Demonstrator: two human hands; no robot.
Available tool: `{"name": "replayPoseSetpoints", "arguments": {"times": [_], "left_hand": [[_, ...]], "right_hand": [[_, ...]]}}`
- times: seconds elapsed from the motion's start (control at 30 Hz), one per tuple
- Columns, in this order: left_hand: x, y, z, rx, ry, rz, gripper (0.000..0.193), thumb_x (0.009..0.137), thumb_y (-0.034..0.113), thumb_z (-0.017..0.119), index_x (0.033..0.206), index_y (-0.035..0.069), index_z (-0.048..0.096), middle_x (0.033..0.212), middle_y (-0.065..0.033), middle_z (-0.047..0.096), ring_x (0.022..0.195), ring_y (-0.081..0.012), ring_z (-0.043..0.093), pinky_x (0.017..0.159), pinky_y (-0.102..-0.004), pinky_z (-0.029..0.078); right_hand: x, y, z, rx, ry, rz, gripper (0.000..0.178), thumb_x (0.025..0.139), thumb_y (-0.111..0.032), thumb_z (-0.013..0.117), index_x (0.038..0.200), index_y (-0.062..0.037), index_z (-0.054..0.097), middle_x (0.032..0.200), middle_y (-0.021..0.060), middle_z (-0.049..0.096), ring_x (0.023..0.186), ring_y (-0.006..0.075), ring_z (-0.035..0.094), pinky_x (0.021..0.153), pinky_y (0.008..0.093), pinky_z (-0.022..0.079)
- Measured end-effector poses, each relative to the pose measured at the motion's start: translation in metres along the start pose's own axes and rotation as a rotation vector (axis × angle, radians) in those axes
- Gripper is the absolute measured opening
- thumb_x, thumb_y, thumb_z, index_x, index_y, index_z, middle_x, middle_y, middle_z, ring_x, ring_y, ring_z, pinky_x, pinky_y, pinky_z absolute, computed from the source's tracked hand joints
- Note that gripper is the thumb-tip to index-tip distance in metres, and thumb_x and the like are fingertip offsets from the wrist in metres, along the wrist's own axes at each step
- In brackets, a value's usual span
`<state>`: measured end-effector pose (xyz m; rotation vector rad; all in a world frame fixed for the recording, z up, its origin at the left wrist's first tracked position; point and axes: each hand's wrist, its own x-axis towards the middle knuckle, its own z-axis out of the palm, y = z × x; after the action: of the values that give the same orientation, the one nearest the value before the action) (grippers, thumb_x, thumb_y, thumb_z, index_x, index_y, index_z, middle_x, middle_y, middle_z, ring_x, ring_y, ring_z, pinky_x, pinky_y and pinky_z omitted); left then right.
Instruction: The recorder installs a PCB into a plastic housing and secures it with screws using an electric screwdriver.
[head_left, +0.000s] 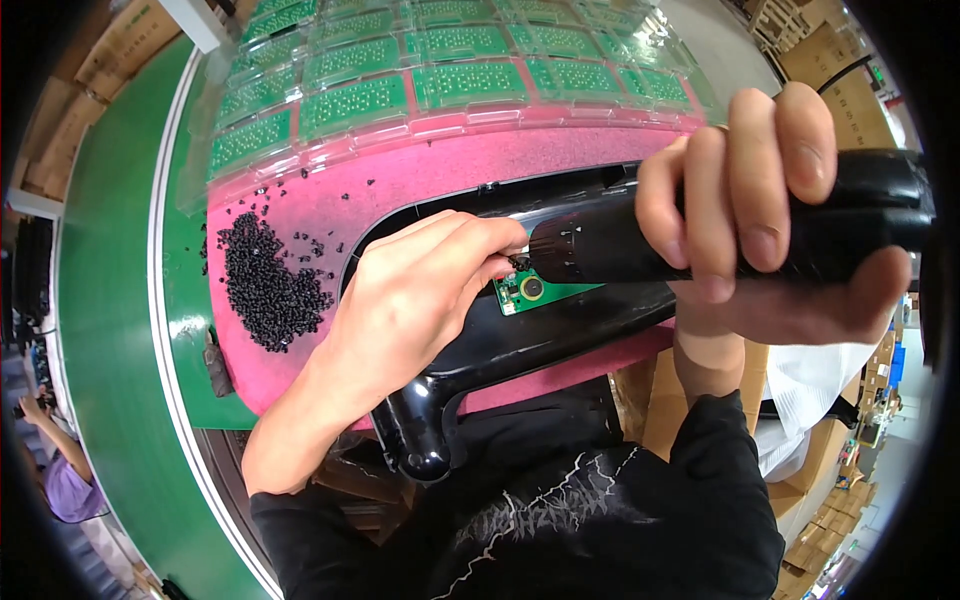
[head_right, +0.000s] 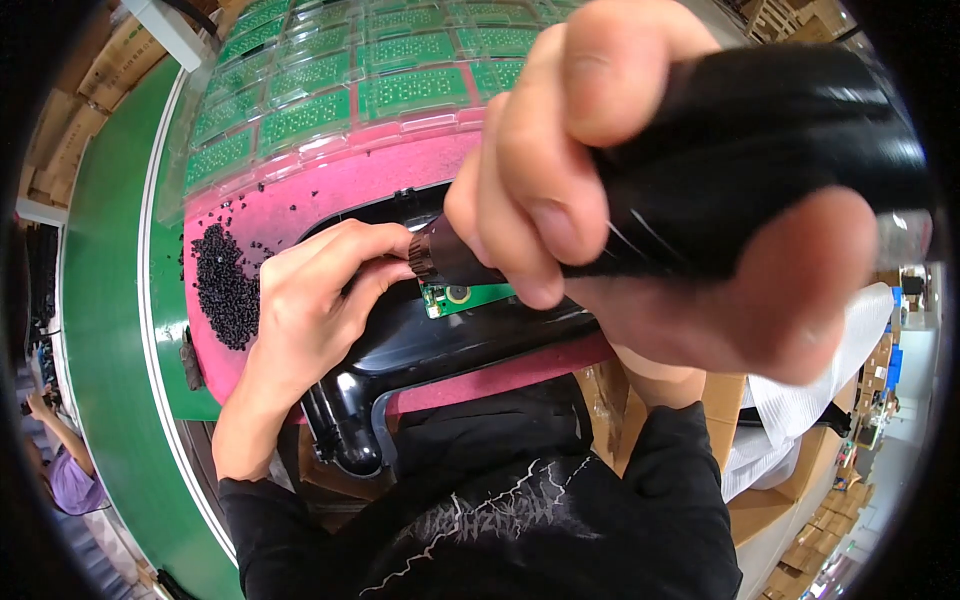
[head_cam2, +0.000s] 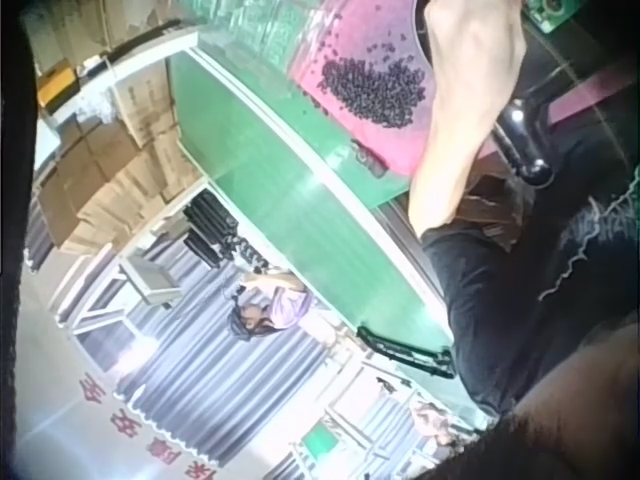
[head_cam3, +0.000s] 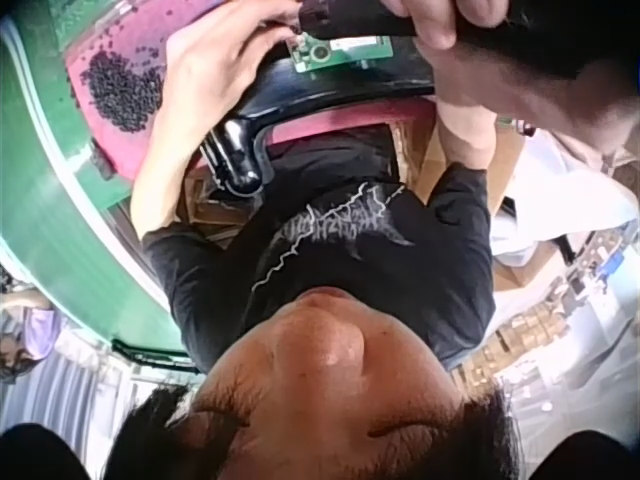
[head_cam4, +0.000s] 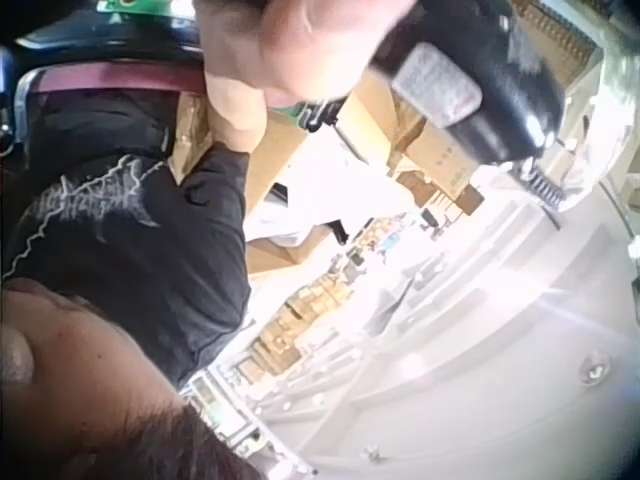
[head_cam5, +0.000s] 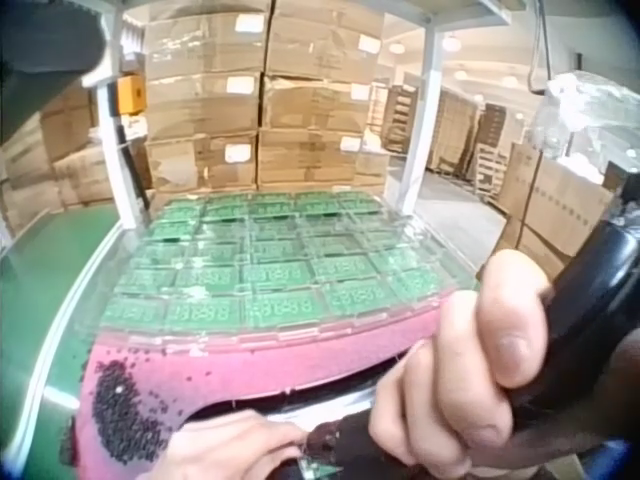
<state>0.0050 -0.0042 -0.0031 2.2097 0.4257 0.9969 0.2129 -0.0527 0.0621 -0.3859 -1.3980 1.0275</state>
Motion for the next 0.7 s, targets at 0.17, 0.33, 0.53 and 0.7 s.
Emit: {"name": "replayPoseSetpoints", "arguments": {"times": [0.17, 0.33, 0.53, 0.7], "left_hand": [[-0.002, 0.0, -0.004, 0.145, 0.05, -0.151, 0.024, 0.081, -0.003, 0.072, 0.103, -0.001, 0.062, 0.088, -0.017, 0.067, 0.078, -0.0351, 0.067, 0.066, -0.0397, 0.053], [-0.003, 0.002, -0.002, 0.101, 0.051, -0.235, 0.021, 0.084, -0.004, 0.068, 0.103, 0.0, 0.06, 0.084, -0.0193, 0.066, 0.075, -0.0371, 0.067, 0.064, -0.0414, 0.053], [-0.003, 0.005, -0.006, 0.052, -0.092, -0.387, 0.024, 0.09, -0.003, 0.061, 0.112, 0.002, 0.053, 0.083, -0.0209, 0.066, 0.073, -0.04, 0.065, 0.061, -0.0442, 0.052], [-0.004, 0.004, -0.004, 0.277, -0.117, -0.297, 0.026, 0.09, 0.003, 0.062, 0.113, 0.003, 0.05, 0.087, -0.0198, 0.066, 0.078, -0.041, 0.065, 0.061, -0.047, 0.051]], "right_hand": [[0.002, 0.008, 0.002, -0.101, 0.035, 0.17, 0.053, 0.085, -0.053, 0.066, 0.102, -0.0064, 0.049, 0.074, 0.0009, 0.053, 0.051, 0.0104, 0.052, 0.052, 0.0281, 0.042], [0.002, 0.017, 0.004, -0.164, 0.071, 0.284, 0.055, 0.085, -0.055, 0.064, 0.1, -0.0047, 0.05, 0.073, 0.0024, 0.052, 0.049, 0.0109, 0.049, 0.051, 0.0284, 0.04], [0.001, 0.018, 0.008, -0.177, 0.099, 0.296, 0.055, 0.085, -0.055, 0.066, 0.1, -0.005, 0.05, 0.073, 0.0022, 0.052, 0.05, 0.0106, 0.05, 0.051, 0.0281, 0.04], [-0.001, 0.021, 0.012, -0.177, 0.109, 0.281, 0.054, 0.085, -0.053, 0.067, 0.1, -0.0043, 0.05, 0.074, 0.0027, 0.052, 0.051, 0.0107, 0.049, 0.051, 0.0272, 0.04]]}}
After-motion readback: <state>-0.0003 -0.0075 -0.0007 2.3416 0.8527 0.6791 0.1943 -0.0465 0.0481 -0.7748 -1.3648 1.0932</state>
